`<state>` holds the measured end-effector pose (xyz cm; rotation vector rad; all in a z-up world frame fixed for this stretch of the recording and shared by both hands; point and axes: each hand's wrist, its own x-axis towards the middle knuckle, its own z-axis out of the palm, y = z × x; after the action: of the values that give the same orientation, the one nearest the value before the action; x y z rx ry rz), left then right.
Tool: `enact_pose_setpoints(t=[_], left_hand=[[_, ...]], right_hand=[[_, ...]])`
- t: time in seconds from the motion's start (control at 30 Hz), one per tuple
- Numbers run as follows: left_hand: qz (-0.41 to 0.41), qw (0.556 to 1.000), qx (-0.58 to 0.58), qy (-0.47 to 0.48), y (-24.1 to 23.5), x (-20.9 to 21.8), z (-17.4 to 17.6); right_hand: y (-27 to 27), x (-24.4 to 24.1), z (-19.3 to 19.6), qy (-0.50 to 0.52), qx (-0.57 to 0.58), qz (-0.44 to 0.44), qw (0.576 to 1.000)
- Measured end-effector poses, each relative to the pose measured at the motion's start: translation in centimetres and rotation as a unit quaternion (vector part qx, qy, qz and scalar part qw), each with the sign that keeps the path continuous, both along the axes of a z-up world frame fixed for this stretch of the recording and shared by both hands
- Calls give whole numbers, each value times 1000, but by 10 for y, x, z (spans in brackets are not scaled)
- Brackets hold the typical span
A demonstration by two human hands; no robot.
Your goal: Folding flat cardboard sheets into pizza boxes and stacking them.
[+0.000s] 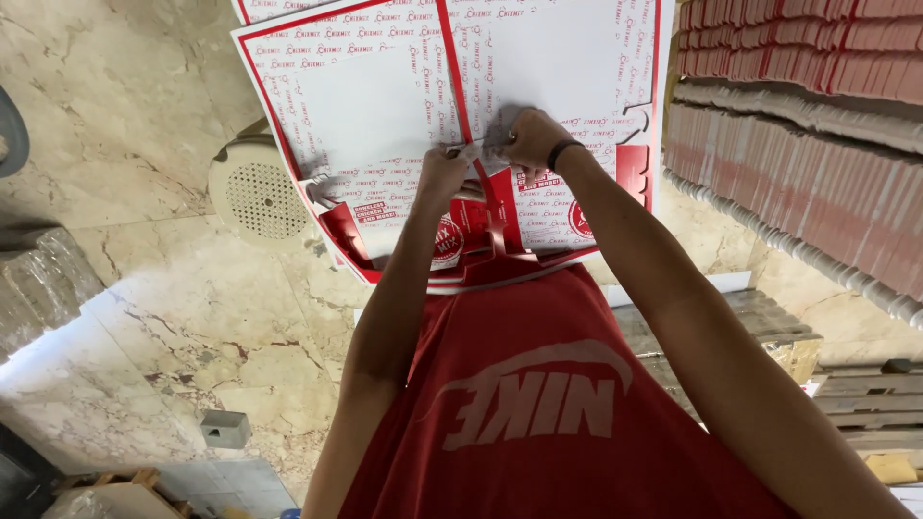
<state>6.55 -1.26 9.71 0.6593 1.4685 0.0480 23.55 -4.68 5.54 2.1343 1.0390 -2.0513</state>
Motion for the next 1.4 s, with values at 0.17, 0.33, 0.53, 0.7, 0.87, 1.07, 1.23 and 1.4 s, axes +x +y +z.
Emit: enact_pose_setpoints(t=[0.17, 0.33, 0.53, 0.7, 0.87, 1.07, 1.23, 1.4], left_hand=[[-122, 985, 120, 2, -16, 34, 4], [-123, 991, 52, 5, -15, 10, 3], [-114, 992, 32, -33, 5, 10, 20], [-167, 973, 158, -5, -19, 21, -36], [-457, 843, 271, 85, -14, 23, -31], [-114, 932, 276, -206, -18, -20, -83], [-25, 969, 126, -213, -8, -15, -56], [-372, 834, 406, -36, -13, -9, -72]], right_hand=[[29, -14, 90, -95, 83, 137, 983], [9, -5, 29, -48, 35, 72, 996], [-7, 12, -15, 33, 33, -59, 997], [9, -9, 20, -50, 63, -33, 996], [17, -29, 72, -147, 53, -45, 987], [16, -27, 69, -143, 37, -64, 987], [6, -20, 23, -150, 57, -52, 986], [0, -18, 28, -160, 91, -7, 983]])
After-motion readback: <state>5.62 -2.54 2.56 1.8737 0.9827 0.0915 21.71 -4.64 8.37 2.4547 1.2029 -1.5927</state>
